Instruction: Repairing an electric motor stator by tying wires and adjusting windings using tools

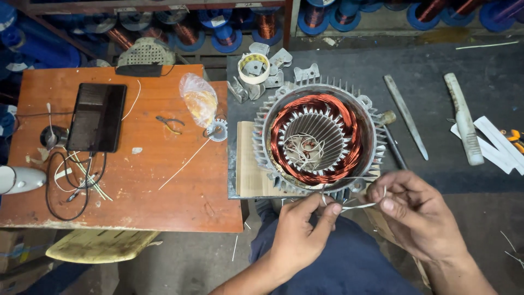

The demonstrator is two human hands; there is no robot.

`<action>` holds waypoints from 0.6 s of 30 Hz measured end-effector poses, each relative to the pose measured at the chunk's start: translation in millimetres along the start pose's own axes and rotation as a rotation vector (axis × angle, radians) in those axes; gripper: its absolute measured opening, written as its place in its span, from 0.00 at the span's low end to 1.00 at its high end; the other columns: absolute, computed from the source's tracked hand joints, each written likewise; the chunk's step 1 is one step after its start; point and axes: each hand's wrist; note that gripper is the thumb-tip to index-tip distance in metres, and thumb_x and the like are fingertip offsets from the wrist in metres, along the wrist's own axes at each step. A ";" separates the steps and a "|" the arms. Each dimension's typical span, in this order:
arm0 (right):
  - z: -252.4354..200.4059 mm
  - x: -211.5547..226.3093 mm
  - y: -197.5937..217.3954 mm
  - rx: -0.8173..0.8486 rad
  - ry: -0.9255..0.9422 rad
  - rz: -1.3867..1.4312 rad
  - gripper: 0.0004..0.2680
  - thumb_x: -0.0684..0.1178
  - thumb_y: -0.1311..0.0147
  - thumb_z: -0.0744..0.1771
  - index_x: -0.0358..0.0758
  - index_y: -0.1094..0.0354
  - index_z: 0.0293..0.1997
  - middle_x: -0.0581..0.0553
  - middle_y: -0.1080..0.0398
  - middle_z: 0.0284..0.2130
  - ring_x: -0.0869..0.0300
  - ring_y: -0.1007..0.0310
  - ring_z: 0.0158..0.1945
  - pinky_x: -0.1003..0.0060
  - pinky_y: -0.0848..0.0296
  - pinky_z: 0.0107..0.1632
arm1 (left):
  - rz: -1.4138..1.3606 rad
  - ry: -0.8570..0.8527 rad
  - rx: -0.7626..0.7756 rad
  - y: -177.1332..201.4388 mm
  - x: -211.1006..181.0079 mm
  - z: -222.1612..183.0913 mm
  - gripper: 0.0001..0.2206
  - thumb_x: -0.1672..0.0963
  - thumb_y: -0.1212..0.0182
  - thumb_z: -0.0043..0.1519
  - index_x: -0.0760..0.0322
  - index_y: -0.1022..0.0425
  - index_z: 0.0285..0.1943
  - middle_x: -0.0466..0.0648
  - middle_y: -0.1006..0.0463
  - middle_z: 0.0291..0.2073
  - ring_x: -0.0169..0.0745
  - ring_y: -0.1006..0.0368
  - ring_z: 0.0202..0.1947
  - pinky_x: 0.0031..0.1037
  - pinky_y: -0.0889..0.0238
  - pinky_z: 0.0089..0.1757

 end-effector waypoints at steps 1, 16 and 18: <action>0.9 -0.6 0.4 -0.015 -0.031 0.112 0.10 0.34 0.45 0.63 0.26 0.31 0.48 0.36 0.30 0.34 0.55 0.31 0.41 0.61 0.35 0.50 | 0.015 -0.014 -0.012 -0.2 -0.4 0.2 0.10 0.55 0.44 0.66 0.62 0.29 0.32 0.41 0.26 0.20 0.32 0.31 0.22 0.26 0.39 0.29; -7.1 37.2 -27.6 -0.156 0.400 -1.178 0.07 0.41 0.46 0.66 0.36 0.26 0.47 0.44 0.22 0.42 0.62 0.19 0.41 0.71 0.24 0.47 | 0.090 -0.119 -0.017 0.3 7.0 -0.7 0.08 0.55 0.43 0.66 0.64 0.27 0.35 0.43 0.24 0.24 0.35 0.29 0.24 0.26 0.37 0.30; -6.2 42.7 -29.9 -0.110 0.518 -1.131 0.05 0.35 0.48 0.66 0.30 0.26 0.42 0.40 0.22 0.40 0.57 0.18 0.41 0.68 0.21 0.51 | 0.120 -0.128 -0.011 3.5 4.3 -0.9 0.09 0.54 0.43 0.66 0.64 0.26 0.37 0.43 0.25 0.25 0.35 0.33 0.23 0.27 0.40 0.28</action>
Point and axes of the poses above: each hand's wrist, its own z-axis towards the middle knuckle, its own y-axis out of the back of the hand, x = y × z
